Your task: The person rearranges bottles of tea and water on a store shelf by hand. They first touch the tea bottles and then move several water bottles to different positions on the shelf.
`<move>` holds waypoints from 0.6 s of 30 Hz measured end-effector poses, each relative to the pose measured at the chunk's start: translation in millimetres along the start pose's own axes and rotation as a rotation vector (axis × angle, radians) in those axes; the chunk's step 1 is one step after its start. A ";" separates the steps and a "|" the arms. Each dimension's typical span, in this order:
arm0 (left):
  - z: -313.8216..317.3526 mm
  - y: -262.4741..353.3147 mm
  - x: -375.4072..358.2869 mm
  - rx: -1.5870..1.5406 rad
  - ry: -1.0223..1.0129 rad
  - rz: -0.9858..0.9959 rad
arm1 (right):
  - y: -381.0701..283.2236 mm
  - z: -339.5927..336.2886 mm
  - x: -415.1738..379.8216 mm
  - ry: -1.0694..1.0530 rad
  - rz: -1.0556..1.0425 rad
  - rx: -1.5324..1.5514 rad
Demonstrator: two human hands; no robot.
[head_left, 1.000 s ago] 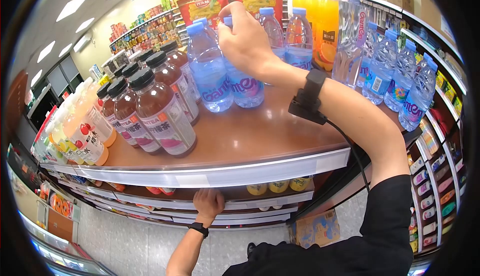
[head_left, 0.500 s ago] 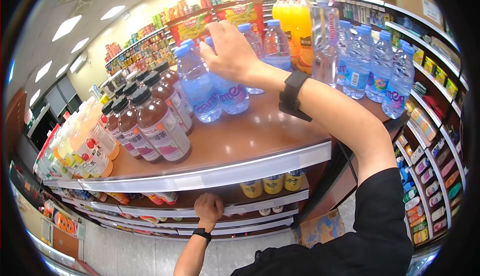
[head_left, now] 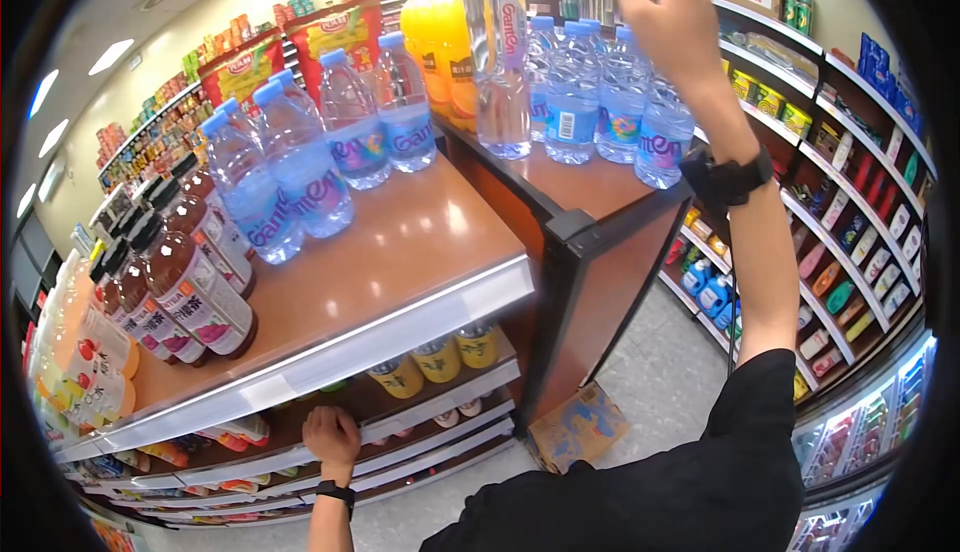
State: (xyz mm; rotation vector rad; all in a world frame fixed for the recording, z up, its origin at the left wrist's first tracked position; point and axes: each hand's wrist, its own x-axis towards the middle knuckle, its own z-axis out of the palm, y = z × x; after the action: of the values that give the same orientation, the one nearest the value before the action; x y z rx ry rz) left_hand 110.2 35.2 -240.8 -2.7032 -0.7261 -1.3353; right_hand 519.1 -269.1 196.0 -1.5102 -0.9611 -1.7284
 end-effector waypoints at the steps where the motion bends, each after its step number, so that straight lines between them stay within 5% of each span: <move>1: -1.2 1.2 1.2 0.004 0.002 0.003 | 21.5 -3.9 -6.7 -0.013 -0.006 -0.005; 3: -1.2 1.4 1.5 0.018 -0.002 -0.001 | 57.9 -10.4 -22.7 -0.164 0.091 -0.308; 10: 0.8 0.7 0.7 0.021 0.009 -0.006 | 53.4 -36.2 -65.3 -0.632 0.502 -0.117; 18: -1.7 1.6 1.6 -0.007 0.051 0.000 | 49.3 -44.9 -78.4 -0.569 0.380 -0.069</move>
State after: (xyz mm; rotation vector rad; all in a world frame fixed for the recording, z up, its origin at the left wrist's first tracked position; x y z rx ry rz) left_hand 110.5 34.0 -238.3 -2.6643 -0.7187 -1.4035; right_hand 547.7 -333.2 120.7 -2.1306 -0.8072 -1.0910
